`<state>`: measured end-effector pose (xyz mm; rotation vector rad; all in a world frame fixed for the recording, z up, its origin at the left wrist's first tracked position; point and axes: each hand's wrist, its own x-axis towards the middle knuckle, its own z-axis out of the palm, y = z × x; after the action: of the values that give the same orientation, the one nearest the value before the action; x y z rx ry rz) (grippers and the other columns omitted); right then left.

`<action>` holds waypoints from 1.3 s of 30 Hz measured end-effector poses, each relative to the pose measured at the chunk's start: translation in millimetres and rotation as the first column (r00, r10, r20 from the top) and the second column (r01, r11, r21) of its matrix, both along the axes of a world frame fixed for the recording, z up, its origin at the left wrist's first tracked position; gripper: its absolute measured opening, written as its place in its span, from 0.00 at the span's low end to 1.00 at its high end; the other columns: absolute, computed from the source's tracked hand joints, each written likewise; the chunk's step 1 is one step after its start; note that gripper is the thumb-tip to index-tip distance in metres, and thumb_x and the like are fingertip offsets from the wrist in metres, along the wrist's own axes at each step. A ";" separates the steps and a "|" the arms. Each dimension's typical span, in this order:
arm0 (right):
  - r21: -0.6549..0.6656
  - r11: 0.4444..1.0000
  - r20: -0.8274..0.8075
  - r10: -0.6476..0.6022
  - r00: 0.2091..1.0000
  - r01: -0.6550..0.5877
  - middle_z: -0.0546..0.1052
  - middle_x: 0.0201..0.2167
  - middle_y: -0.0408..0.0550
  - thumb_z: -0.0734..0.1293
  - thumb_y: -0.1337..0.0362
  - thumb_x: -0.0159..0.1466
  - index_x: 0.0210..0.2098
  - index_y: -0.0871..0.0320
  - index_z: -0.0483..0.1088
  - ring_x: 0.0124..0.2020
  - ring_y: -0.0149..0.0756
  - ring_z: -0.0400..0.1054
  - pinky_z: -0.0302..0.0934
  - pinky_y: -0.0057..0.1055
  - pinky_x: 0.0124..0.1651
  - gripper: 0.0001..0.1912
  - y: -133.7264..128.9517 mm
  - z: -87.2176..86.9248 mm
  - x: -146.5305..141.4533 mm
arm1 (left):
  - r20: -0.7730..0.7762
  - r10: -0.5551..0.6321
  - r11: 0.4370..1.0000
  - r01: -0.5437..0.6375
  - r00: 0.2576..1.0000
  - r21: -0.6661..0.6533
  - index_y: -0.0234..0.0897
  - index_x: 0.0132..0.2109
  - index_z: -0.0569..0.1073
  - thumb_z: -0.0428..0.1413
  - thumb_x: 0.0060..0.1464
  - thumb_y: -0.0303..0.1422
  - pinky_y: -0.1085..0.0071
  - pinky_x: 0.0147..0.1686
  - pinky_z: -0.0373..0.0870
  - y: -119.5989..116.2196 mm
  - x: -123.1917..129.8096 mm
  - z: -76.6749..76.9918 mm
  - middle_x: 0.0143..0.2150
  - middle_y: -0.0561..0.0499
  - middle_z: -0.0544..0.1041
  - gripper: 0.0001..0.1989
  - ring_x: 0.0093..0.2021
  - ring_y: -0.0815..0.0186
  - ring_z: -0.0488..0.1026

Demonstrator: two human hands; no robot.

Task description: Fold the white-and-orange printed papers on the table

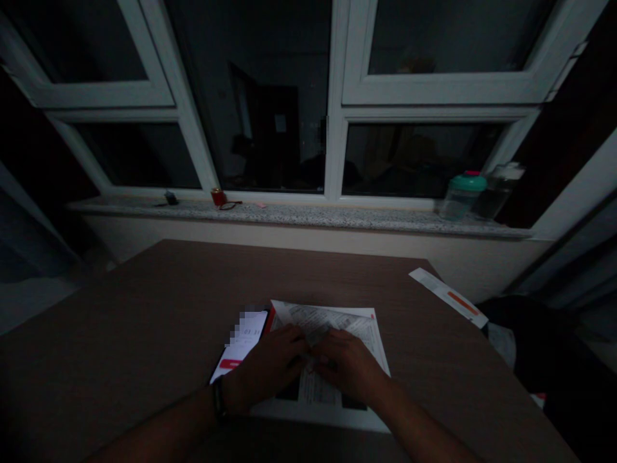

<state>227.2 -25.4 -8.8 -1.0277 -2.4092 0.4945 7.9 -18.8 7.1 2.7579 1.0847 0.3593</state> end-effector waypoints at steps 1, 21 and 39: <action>-0.001 1.000 -0.003 0.003 1.000 -0.003 0.77 0.34 0.44 0.68 0.68 0.62 0.40 0.53 0.74 0.39 0.39 0.69 0.60 0.33 0.43 0.07 0.1 -0.1 0.1 | 0.005 -0.002 1.000 0.002 1.000 0.004 0.38 0.42 0.73 0.53 0.61 0.27 0.65 0.46 0.66 -0.1 0.0 -0.2 0.44 0.49 0.71 0.05 0.47 0.60 0.68; 0.005 1.000 -0.005 0.022 1.000 -0.022 0.77 0.34 0.43 0.67 0.71 0.62 0.39 0.55 0.73 0.38 0.36 0.68 0.58 0.30 0.42 0.07 0.3 1.1 0.0 | -0.027 -0.002 1.000 0.003 1.000 0.024 0.37 0.40 0.73 0.51 0.62 0.23 0.66 0.44 0.66 1.9 -1.2 0.2 0.43 0.49 0.71 0.07 0.44 0.61 0.69; -0.153 0.988 -0.156 -0.055 0.986 0.031 0.75 0.34 0.45 0.63 0.70 0.65 0.40 0.53 0.76 0.37 0.35 0.69 0.60 0.28 0.41 0.10 3.2 4.8 0.2 | -0.044 0.021 1.000 -0.021 0.999 0.003 0.38 0.42 0.74 0.54 0.61 0.27 0.65 0.44 0.66 -1.3 1.4 7.1 0.42 0.49 0.73 0.05 0.45 0.59 0.69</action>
<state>227.4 -22.1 -3.9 -1.0582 -2.2312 0.7234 9.3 -20.2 14.2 2.7711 1.1254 0.3041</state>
